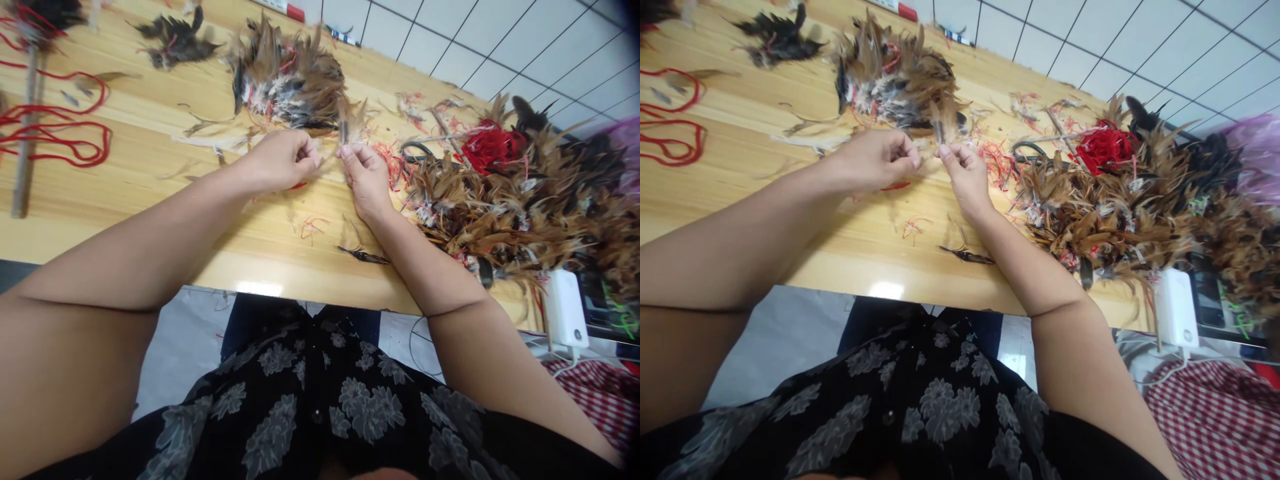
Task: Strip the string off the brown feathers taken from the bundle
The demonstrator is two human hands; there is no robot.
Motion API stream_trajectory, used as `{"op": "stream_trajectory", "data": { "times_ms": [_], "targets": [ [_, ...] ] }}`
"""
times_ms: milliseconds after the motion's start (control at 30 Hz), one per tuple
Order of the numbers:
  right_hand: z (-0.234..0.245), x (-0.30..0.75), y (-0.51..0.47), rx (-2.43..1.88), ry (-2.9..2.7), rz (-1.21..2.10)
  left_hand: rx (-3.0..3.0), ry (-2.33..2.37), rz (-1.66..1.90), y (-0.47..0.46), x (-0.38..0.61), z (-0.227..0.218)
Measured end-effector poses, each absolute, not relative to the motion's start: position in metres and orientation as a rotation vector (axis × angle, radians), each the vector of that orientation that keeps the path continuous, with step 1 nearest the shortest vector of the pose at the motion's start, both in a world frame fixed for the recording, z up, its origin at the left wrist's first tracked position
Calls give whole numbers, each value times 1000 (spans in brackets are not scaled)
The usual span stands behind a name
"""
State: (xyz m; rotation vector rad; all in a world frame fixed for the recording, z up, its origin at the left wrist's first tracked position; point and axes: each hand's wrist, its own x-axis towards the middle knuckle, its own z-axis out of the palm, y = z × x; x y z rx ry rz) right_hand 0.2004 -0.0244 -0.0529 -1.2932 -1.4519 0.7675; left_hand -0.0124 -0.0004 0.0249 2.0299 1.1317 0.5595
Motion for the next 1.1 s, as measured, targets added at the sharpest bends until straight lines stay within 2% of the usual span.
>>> {"op": "stream_trajectory", "data": {
  "times_ms": [200,333,733,1100],
  "targets": [
    [-50,198,-27,-1282,-1320,856,1445,943,798,-1,-6,17],
    [-50,196,-30,-1279,-1327,866,1275,826,853,1,-3,13],
    [-35,188,-38,-1284,-1252,1029,1242,870,988,8,5,-4],
    [-25,183,-40,-1353,-1257,1092,1418,961,999,2,9,-1]
  ]
}}
